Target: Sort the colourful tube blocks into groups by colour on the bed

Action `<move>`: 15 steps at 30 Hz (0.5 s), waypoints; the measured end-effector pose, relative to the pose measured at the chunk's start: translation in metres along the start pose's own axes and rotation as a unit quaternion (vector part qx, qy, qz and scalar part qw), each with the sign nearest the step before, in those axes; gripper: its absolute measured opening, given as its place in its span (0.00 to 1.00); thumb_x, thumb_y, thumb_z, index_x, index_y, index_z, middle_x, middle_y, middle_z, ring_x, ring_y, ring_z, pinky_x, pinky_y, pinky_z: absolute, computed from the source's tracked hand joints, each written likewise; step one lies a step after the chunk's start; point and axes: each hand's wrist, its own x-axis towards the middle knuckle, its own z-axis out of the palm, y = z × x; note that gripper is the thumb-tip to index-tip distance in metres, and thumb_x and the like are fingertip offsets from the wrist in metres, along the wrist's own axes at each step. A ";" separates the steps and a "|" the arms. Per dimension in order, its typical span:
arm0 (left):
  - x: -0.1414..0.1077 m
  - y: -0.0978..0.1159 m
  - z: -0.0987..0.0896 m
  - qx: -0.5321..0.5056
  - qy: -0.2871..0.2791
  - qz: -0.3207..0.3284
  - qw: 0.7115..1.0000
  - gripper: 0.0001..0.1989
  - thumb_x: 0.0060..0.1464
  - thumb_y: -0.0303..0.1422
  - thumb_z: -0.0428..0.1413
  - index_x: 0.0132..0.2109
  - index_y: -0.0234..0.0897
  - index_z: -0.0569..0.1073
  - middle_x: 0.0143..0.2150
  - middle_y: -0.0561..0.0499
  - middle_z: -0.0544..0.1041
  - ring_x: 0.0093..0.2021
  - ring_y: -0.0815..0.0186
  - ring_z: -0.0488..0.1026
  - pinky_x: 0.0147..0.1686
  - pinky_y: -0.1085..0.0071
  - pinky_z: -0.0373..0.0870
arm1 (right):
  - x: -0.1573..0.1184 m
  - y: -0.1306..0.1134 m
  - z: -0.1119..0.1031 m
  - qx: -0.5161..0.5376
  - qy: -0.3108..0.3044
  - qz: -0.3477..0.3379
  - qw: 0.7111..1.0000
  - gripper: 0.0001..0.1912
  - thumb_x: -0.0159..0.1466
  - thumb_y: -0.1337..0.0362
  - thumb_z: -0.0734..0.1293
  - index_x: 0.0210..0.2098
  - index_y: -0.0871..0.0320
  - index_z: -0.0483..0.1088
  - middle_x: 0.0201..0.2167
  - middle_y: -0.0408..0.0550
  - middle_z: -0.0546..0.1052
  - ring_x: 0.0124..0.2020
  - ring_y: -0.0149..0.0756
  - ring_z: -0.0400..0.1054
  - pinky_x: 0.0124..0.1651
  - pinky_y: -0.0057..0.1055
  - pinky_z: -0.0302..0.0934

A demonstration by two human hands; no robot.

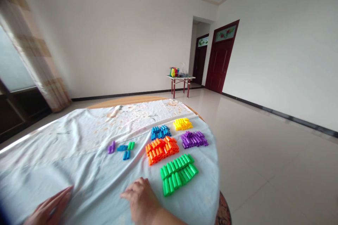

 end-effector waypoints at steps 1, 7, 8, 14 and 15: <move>0.000 0.003 -0.003 -0.002 -0.014 0.002 1.000 0.23 0.53 0.45 0.41 0.45 0.40 0.75 0.46 0.49 0.78 0.48 0.57 0.72 0.51 0.60 0.67 | 0.000 -0.001 0.000 0.003 -0.002 0.002 1.000 0.25 0.56 0.75 0.60 0.49 0.46 0.68 0.43 0.43 0.74 0.46 0.37 0.61 0.53 0.36 0.53; -0.007 0.020 -0.019 0.027 -0.045 -0.004 0.999 0.22 0.53 0.46 0.43 0.47 0.44 0.74 0.49 0.53 0.76 0.51 0.60 0.70 0.53 0.63 0.66 | 0.001 -0.007 -0.009 0.027 -0.016 0.010 0.999 0.25 0.57 0.76 0.58 0.50 0.47 0.68 0.42 0.45 0.74 0.46 0.37 0.62 0.54 0.39 0.53; -0.008 0.021 -0.019 0.037 -0.049 -0.006 0.998 0.23 0.53 0.46 0.42 0.48 0.44 0.74 0.50 0.54 0.76 0.52 0.60 0.70 0.53 0.62 0.65 | 0.001 -0.008 -0.010 0.027 -0.020 0.010 0.999 0.25 0.58 0.76 0.58 0.49 0.47 0.68 0.42 0.45 0.74 0.46 0.37 0.62 0.54 0.39 0.53; -0.013 0.020 -0.022 0.103 -0.061 -0.050 0.992 0.24 0.53 0.46 0.42 0.50 0.44 0.72 0.54 0.53 0.72 0.56 0.58 0.66 0.56 0.58 0.61 | 0.001 -0.003 -0.006 0.041 -0.002 -0.001 0.999 0.23 0.58 0.76 0.58 0.47 0.49 0.70 0.41 0.46 0.75 0.45 0.37 0.64 0.52 0.38 0.55; -0.013 0.020 -0.023 0.109 -0.060 -0.057 0.991 0.24 0.53 0.46 0.42 0.50 0.45 0.72 0.54 0.53 0.72 0.56 0.58 0.66 0.56 0.57 0.60 | 0.001 -0.002 -0.004 0.043 0.003 -0.005 0.999 0.23 0.58 0.76 0.58 0.47 0.49 0.70 0.40 0.46 0.75 0.44 0.37 0.64 0.52 0.37 0.55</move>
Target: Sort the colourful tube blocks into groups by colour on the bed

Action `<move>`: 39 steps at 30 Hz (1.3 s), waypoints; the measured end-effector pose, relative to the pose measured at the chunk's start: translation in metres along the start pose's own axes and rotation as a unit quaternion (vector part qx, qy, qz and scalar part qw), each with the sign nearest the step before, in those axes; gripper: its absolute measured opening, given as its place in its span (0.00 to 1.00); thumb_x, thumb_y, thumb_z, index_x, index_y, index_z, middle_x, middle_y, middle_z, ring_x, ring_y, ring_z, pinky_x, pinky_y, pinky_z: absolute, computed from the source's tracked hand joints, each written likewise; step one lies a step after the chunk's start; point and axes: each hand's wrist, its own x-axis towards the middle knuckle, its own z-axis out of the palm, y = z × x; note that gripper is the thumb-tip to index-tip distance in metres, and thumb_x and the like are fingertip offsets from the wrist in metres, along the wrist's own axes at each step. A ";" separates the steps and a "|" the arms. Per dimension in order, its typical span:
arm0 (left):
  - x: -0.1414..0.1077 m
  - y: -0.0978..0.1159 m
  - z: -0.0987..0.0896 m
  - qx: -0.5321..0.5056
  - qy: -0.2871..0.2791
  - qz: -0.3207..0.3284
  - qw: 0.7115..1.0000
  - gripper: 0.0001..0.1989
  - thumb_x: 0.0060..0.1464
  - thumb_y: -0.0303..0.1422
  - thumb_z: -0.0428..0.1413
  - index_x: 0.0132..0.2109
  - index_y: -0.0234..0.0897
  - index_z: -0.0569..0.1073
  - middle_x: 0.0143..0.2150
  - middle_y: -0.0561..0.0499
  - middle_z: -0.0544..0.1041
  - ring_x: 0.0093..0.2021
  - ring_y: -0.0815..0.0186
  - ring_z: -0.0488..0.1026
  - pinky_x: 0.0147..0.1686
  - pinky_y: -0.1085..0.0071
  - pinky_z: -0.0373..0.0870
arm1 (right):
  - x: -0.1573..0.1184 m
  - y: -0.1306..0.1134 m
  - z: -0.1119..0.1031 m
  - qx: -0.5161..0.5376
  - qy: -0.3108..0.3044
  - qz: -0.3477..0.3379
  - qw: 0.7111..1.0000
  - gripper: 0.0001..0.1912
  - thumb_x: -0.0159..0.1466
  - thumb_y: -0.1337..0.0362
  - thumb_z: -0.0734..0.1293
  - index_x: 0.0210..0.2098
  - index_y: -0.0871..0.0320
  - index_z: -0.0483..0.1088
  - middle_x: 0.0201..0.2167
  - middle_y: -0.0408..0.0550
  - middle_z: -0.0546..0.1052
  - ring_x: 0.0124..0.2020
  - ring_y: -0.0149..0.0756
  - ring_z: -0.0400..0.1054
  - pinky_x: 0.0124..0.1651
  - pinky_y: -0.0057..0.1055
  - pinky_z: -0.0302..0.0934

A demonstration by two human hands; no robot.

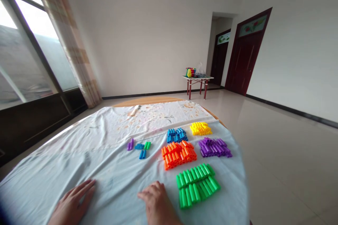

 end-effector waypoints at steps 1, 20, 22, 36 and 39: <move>0.000 0.000 -0.001 0.003 0.002 -0.007 1.000 0.24 0.53 0.46 0.43 0.50 0.45 0.73 0.54 0.53 0.72 0.55 0.58 0.66 0.56 0.57 0.60 | 0.000 0.001 0.001 0.001 0.002 -0.003 1.000 0.23 0.58 0.76 0.58 0.47 0.50 0.70 0.40 0.46 0.75 0.44 0.37 0.64 0.52 0.37 0.56; 0.029 0.043 0.011 0.017 -0.065 0.034 0.997 0.25 0.53 0.48 0.40 0.55 0.51 0.67 0.59 0.54 0.67 0.60 0.56 0.59 0.57 0.54 0.56 | -0.001 0.014 0.011 -0.007 0.027 -0.014 1.000 0.23 0.55 0.74 0.59 0.47 0.48 0.69 0.38 0.44 0.75 0.43 0.36 0.64 0.51 0.35 0.55; 0.029 0.037 0.014 0.010 -0.059 0.044 0.997 0.25 0.53 0.47 0.40 0.54 0.51 0.68 0.59 0.55 0.67 0.60 0.57 0.60 0.57 0.55 0.56 | -0.001 0.015 0.012 -0.013 0.029 -0.016 0.999 0.23 0.55 0.74 0.59 0.47 0.48 0.69 0.36 0.44 0.75 0.42 0.36 0.64 0.50 0.34 0.56; 0.018 0.041 0.007 -0.053 -0.027 0.053 0.997 0.23 0.55 0.44 0.41 0.52 0.45 0.71 0.54 0.53 0.72 0.57 0.58 0.64 0.56 0.58 0.59 | 0.003 0.003 0.003 0.006 0.035 -0.002 0.999 0.21 0.58 0.77 0.57 0.45 0.53 0.71 0.35 0.47 0.77 0.40 0.36 0.66 0.45 0.32 0.61; 0.016 0.041 0.007 -0.062 -0.026 0.049 0.997 0.23 0.55 0.44 0.41 0.52 0.45 0.71 0.55 0.52 0.72 0.57 0.57 0.63 0.56 0.57 0.59 | 0.020 -0.007 -0.001 0.012 0.069 0.038 0.997 0.20 0.58 0.76 0.59 0.45 0.53 0.71 0.36 0.47 0.76 0.41 0.37 0.66 0.46 0.34 0.61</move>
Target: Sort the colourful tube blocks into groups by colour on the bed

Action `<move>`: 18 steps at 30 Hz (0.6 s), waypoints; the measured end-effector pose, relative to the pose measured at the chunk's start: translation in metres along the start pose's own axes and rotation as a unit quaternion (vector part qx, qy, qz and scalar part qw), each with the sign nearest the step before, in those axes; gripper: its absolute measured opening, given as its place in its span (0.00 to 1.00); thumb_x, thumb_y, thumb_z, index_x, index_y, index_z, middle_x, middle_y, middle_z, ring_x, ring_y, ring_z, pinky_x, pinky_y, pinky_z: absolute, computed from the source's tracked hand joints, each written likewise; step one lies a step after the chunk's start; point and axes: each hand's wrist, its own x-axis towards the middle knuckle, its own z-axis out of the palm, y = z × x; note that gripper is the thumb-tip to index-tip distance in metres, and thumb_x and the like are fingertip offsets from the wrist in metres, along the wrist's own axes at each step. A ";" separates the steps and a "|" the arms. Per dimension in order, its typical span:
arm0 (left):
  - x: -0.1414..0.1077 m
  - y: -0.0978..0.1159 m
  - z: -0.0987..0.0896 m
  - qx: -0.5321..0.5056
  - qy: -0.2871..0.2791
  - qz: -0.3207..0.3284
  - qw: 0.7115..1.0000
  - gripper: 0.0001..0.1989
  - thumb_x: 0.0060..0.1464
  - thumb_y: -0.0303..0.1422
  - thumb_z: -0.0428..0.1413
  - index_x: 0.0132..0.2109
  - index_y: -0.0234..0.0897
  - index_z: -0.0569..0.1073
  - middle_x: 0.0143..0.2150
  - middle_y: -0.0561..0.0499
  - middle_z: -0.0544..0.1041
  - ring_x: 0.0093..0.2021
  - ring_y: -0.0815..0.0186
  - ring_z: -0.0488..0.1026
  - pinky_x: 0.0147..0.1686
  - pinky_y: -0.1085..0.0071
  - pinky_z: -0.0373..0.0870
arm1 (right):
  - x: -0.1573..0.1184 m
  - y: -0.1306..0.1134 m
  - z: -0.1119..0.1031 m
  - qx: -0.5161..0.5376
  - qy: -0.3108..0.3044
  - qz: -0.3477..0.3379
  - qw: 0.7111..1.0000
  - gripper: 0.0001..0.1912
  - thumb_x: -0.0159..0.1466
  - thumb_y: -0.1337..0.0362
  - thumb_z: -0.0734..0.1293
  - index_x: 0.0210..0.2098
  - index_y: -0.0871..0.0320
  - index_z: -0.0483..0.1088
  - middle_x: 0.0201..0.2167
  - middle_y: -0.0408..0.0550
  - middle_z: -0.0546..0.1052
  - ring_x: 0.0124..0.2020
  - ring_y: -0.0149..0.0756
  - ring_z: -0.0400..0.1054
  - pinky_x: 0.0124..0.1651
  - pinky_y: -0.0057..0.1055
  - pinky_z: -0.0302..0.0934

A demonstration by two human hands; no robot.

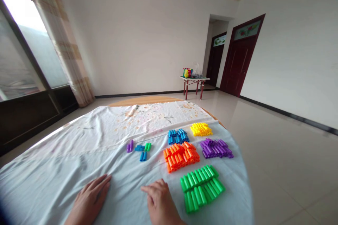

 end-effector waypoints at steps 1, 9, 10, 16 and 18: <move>0.000 0.001 0.000 -0.002 0.001 -0.001 1.000 0.23 0.55 0.44 0.41 0.51 0.45 0.72 0.55 0.52 0.72 0.57 0.57 0.63 0.56 0.57 0.59 | 0.010 -0.005 0.000 -0.003 0.015 0.010 1.000 0.18 0.58 0.75 0.60 0.44 0.54 0.71 0.37 0.47 0.76 0.41 0.38 0.66 0.47 0.36 0.60; -0.004 0.008 -0.006 -0.002 -0.013 -0.014 1.000 0.23 0.56 0.42 0.39 0.52 0.44 0.71 0.55 0.52 0.71 0.58 0.57 0.63 0.57 0.57 0.58 | 0.108 -0.001 0.022 -0.144 0.028 0.157 0.977 0.09 0.55 0.64 0.67 0.36 0.58 0.70 0.37 0.50 0.74 0.42 0.41 0.66 0.47 0.34 0.59; -0.004 0.008 -0.006 -0.002 -0.015 -0.017 1.000 0.23 0.56 0.42 0.39 0.52 0.44 0.71 0.56 0.52 0.71 0.58 0.57 0.63 0.57 0.57 0.58 | 0.114 0.003 0.026 -0.155 0.028 0.172 0.972 0.10 0.54 0.63 0.68 0.36 0.59 0.70 0.37 0.52 0.73 0.42 0.43 0.66 0.46 0.36 0.60; -0.002 0.003 -0.001 -0.005 -0.008 -0.015 1.000 0.24 0.56 0.42 0.39 0.53 0.44 0.70 0.56 0.52 0.71 0.58 0.58 0.63 0.57 0.58 0.58 | 0.124 0.013 0.041 -0.199 0.016 0.213 0.956 0.13 0.51 0.66 0.68 0.37 0.61 0.69 0.38 0.57 0.74 0.43 0.49 0.67 0.46 0.42 0.59; 0.000 0.001 0.001 -0.005 -0.012 -0.011 1.000 0.24 0.56 0.43 0.39 0.53 0.44 0.70 0.56 0.53 0.71 0.58 0.58 0.62 0.57 0.58 0.58 | 0.124 0.012 0.040 -0.201 0.009 0.206 0.958 0.13 0.51 0.67 0.67 0.37 0.59 0.69 0.39 0.54 0.74 0.44 0.47 0.66 0.46 0.39 0.59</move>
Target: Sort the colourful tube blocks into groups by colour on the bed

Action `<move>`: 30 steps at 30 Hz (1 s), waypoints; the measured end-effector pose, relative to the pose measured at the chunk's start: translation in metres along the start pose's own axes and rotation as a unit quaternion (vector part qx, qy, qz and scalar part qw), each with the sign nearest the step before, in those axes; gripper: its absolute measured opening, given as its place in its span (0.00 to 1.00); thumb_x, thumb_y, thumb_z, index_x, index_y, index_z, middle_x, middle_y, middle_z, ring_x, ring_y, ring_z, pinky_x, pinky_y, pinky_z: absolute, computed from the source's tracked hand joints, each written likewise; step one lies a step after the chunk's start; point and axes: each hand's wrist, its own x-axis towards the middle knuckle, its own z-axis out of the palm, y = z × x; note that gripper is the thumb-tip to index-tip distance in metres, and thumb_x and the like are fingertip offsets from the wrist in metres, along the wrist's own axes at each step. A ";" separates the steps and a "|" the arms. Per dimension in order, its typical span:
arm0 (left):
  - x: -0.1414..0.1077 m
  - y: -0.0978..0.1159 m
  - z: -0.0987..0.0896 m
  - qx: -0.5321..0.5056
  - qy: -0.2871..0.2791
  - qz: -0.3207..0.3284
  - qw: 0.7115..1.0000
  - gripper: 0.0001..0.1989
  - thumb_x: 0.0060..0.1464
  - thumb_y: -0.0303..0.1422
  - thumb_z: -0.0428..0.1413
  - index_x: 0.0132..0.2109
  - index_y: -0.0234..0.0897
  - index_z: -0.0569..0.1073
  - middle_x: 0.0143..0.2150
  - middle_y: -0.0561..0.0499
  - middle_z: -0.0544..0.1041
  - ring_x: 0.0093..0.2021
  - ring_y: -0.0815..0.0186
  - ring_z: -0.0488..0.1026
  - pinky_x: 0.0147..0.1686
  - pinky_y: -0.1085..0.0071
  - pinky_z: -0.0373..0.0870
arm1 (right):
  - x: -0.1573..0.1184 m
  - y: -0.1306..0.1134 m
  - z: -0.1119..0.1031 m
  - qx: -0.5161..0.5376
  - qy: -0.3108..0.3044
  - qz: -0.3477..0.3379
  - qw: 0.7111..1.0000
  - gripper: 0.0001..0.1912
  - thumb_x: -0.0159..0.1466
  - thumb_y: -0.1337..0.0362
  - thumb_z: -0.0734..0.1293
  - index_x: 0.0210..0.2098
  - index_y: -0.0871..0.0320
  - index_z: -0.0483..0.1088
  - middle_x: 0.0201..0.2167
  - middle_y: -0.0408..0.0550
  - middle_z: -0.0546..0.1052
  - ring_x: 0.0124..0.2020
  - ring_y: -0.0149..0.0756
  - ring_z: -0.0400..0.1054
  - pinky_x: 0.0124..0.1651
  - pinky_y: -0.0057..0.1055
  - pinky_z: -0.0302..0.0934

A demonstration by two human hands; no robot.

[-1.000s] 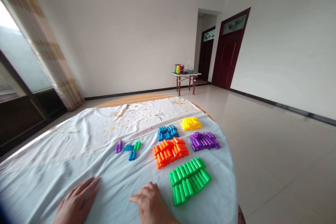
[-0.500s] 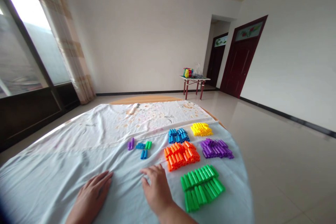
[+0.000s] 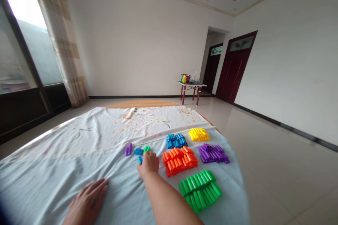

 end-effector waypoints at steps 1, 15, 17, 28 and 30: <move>0.001 -0.001 0.001 0.001 -0.003 0.001 1.000 0.24 0.56 0.43 0.38 0.53 0.44 0.70 0.56 0.53 0.71 0.58 0.57 0.62 0.57 0.58 0.58 | -0.001 0.000 -0.001 0.001 -0.001 -0.007 1.000 0.13 0.51 0.67 0.67 0.37 0.58 0.69 0.39 0.53 0.74 0.44 0.46 0.66 0.47 0.38 0.58; 0.003 -0.006 0.005 0.005 0.001 -0.004 1.000 0.23 0.54 0.44 0.41 0.51 0.48 0.72 0.55 0.55 0.71 0.57 0.57 0.63 0.57 0.56 0.58 | -0.015 0.024 -0.033 0.005 0.006 -0.108 0.994 0.11 0.51 0.63 0.69 0.35 0.53 0.71 0.35 0.43 0.76 0.41 0.36 0.68 0.43 0.28 0.57; 0.003 -0.006 0.006 0.006 -0.004 -0.005 1.000 0.23 0.54 0.44 0.40 0.51 0.48 0.72 0.55 0.55 0.71 0.58 0.58 0.63 0.57 0.57 0.58 | 0.001 0.038 -0.054 -0.007 0.036 -0.113 0.993 0.10 0.54 0.61 0.69 0.36 0.53 0.70 0.36 0.42 0.76 0.41 0.35 0.67 0.44 0.26 0.56; 0.006 -0.013 0.015 -0.007 0.010 0.002 1.000 0.23 0.54 0.45 0.41 0.51 0.49 0.72 0.55 0.55 0.71 0.57 0.58 0.64 0.56 0.55 0.59 | 0.070 0.132 -0.104 -0.137 0.050 0.003 0.989 0.06 0.53 0.64 0.68 0.32 0.53 0.71 0.34 0.45 0.76 0.40 0.36 0.67 0.42 0.28 0.54; 0.006 -0.013 0.015 -0.006 0.011 0.002 1.000 0.23 0.54 0.45 0.41 0.51 0.49 0.72 0.55 0.55 0.71 0.57 0.58 0.64 0.57 0.56 0.58 | 0.072 0.133 -0.099 -0.149 0.037 0.014 0.988 0.06 0.53 0.64 0.68 0.32 0.53 0.72 0.34 0.44 0.76 0.41 0.36 0.67 0.42 0.28 0.54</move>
